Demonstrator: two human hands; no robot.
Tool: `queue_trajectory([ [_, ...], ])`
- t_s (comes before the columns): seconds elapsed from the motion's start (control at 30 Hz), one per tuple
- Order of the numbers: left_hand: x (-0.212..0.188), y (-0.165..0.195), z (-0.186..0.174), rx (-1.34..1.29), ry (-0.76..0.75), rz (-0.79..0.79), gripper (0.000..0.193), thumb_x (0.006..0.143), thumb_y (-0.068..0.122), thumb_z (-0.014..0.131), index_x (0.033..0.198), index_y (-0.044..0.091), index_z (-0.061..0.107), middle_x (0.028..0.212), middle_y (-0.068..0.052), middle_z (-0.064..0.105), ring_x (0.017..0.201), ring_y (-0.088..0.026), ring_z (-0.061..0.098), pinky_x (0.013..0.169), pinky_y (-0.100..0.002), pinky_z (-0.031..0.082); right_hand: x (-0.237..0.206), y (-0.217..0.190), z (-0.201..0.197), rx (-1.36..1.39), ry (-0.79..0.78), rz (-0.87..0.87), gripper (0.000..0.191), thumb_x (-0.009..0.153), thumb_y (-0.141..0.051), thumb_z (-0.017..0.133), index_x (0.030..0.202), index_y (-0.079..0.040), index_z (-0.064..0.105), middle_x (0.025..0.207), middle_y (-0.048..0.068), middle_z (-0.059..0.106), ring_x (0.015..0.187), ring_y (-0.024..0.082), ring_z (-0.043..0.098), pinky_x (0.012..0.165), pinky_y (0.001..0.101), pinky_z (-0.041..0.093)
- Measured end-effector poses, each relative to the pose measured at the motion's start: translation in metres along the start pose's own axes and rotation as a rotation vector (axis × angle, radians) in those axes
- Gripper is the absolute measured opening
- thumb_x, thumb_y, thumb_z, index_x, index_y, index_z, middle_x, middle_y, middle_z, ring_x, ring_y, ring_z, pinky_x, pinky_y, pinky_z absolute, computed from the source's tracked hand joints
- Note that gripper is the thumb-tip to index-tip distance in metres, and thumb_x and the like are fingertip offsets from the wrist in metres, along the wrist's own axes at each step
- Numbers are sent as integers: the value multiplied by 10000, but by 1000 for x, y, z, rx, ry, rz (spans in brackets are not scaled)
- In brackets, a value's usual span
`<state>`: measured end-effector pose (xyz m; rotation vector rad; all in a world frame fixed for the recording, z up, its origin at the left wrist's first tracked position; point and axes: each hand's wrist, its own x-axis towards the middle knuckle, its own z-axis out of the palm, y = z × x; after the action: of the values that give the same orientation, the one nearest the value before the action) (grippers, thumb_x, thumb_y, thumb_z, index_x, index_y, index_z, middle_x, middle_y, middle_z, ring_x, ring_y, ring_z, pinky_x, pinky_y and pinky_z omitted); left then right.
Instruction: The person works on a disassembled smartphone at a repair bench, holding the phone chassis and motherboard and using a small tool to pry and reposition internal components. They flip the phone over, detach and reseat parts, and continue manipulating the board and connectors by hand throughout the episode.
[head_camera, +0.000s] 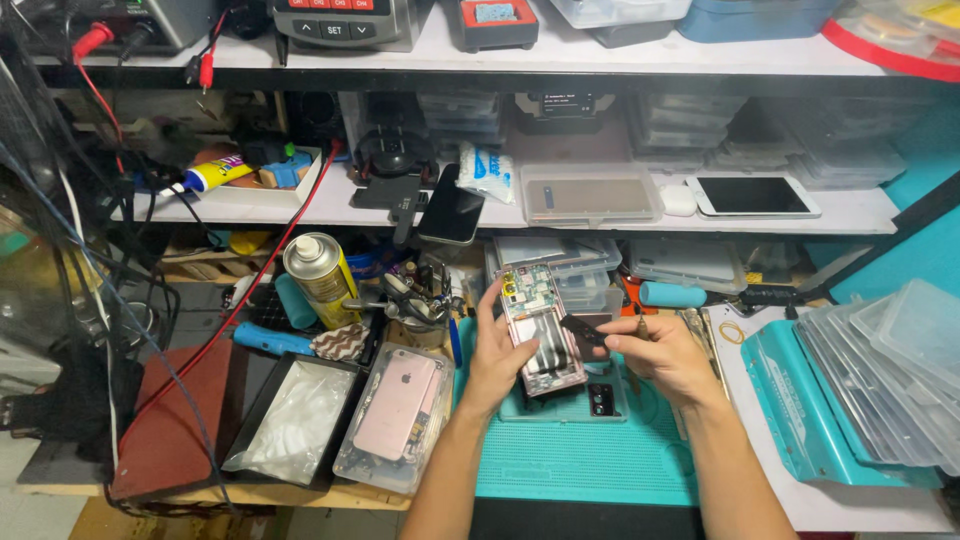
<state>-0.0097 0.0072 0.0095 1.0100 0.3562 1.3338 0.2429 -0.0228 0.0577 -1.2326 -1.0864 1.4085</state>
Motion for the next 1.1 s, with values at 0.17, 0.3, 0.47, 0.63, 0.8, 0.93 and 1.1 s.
queue_trajectory([
  [0.17, 1, 12, 13, -112, 24, -75, 1002, 836, -171, 568, 1597, 166, 10, 1489, -203, 484, 1339, -237, 530, 1121, -370, 418, 0, 1, 1, 86, 35, -52, 228, 892, -36, 736, 1099, 59, 755, 768, 96, 652, 479, 35, 366, 428, 224, 247],
  [0.3, 1, 16, 11, -174, -30, -108, 804, 885, -174, 573, 1609, -26, 255, 1527, -193, 510, 1396, -254, 551, 1172, -376, 444, 0, -1, -1, 114, 78, -8, 221, 877, -72, 690, 1073, 24, 724, 825, 137, 761, 439, 41, 343, 409, 224, 219],
  [0.47, 1, 13, 11, -180, 24, -137, 783, 890, -130, 568, 1580, 76, 261, 1345, -179, 620, 1186, -226, 649, 973, -341, 540, 1, 3, -4, 140, 105, -71, 200, 889, -87, 674, 1070, -14, 718, 741, 46, 699, 457, 30, 330, 434, 230, 225],
  [0.63, 0, -4, 8, -183, 72, -187, 553, 978, -38, 540, 1496, 24, 360, 1304, -160, 645, 1122, -220, 680, 889, -373, 589, 0, 10, -6, 165, 112, -167, 101, 904, -76, 724, 976, -19, 680, 635, -75, 496, 489, 31, 340, 441, 242, 218],
  [0.8, -3, -19, 11, -210, 87, -102, 418, 1054, -19, 539, 1446, -45, 398, 1316, -158, 630, 1141, -226, 677, 929, -388, 589, -8, 9, 12, 14, 324, -327, 76, 917, -64, 736, 971, -31, 695, 643, -73, 487, 521, 30, 375, 461, 231, 253],
  [0.93, -4, -17, 22, -188, 165, -11, 466, 1019, 19, 514, 1461, 43, 368, 1307, -133, 615, 1122, -203, 672, 930, -379, 593, -22, 3, 37, -528, 453, -828, 109, 870, -21, 771, 942, -13, 689, 872, 40, 669, 550, 71, 526, 481, 231, 394],
  [1.1, -5, -8, 32, -159, 201, -7, 412, 1013, 60, 498, 1401, 15, 369, 1269, -162, 624, 1061, -263, 705, 832, -424, 597, -34, -5, 61, -1059, 382, -1263, 194, 823, -12, 788, 994, -7, 696, 1011, 113, 720, 749, 227, 708, 625, 310, 552],
])
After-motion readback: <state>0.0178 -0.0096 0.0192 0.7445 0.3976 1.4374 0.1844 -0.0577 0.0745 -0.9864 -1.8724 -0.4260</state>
